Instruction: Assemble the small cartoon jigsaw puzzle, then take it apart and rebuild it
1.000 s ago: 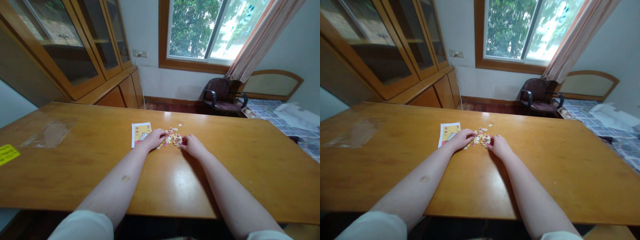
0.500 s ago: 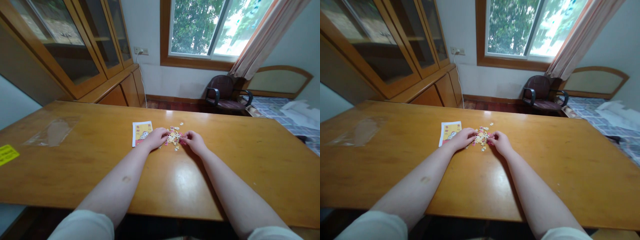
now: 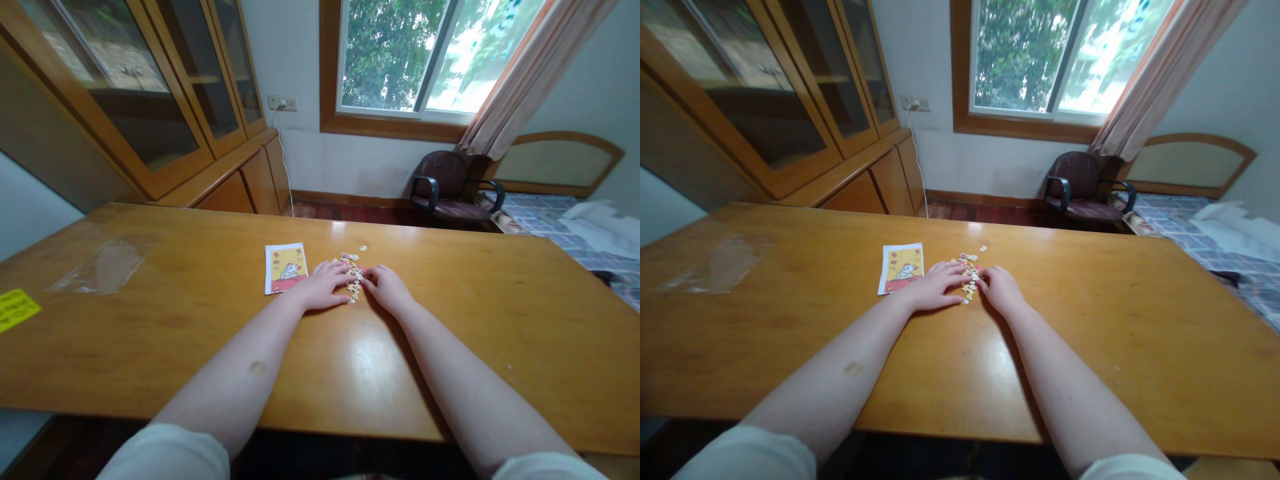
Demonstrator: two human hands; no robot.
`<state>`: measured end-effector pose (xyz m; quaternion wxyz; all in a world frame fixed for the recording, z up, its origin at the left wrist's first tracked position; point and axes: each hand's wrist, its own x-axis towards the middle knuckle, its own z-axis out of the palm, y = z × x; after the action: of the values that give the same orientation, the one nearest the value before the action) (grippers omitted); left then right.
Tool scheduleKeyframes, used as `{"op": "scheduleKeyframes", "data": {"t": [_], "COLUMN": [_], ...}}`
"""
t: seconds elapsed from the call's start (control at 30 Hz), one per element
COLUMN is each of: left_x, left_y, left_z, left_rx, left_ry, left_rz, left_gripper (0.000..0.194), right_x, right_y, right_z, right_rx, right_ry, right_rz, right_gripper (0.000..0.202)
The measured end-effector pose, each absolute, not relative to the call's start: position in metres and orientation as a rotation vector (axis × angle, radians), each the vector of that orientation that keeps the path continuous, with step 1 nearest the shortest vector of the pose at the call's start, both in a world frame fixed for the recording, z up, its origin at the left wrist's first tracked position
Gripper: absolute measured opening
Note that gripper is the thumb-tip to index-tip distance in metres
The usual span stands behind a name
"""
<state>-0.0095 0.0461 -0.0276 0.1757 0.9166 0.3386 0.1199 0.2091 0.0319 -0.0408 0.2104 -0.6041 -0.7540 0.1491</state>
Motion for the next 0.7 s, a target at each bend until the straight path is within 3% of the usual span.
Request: {"op": "scheduleKeyframes", "data": {"t": [0.13, 0.33, 0.53, 0.7], "left_x": [-0.0056, -0.0048, -0.0059, -0.0046], "left_y": [0.0452, 0.044, 0.0461, 0.0486], "left_z": [-0.0278, -0.0193, -0.0222, -0.0226], "left_rx": [2.624, 2.548, 2.605, 2.595], "left_ry": [0.977, 1.002, 1.017, 0.974], "left_rz": [0.353, 0.539, 0.396, 0.413], "left_gripper": [0.039, 0.045, 0.025, 0.012], "right_x": [0.2049, 0.2034, 0.2079, 0.2024], "right_y": [0.0309, 0.0279, 0.0266, 0.0248], "right_z": [-0.0395, -0.0404, -0.0351, -0.0358], "right_rx": [-1.694, -1.532, -1.659, -1.56], "right_ry": [-2.081, -2.036, -2.096, -2.264], "right_rz": [0.33, 0.418, 0.199, 0.274], "right_gripper": [0.021, 0.015, 0.019, 0.014]}}
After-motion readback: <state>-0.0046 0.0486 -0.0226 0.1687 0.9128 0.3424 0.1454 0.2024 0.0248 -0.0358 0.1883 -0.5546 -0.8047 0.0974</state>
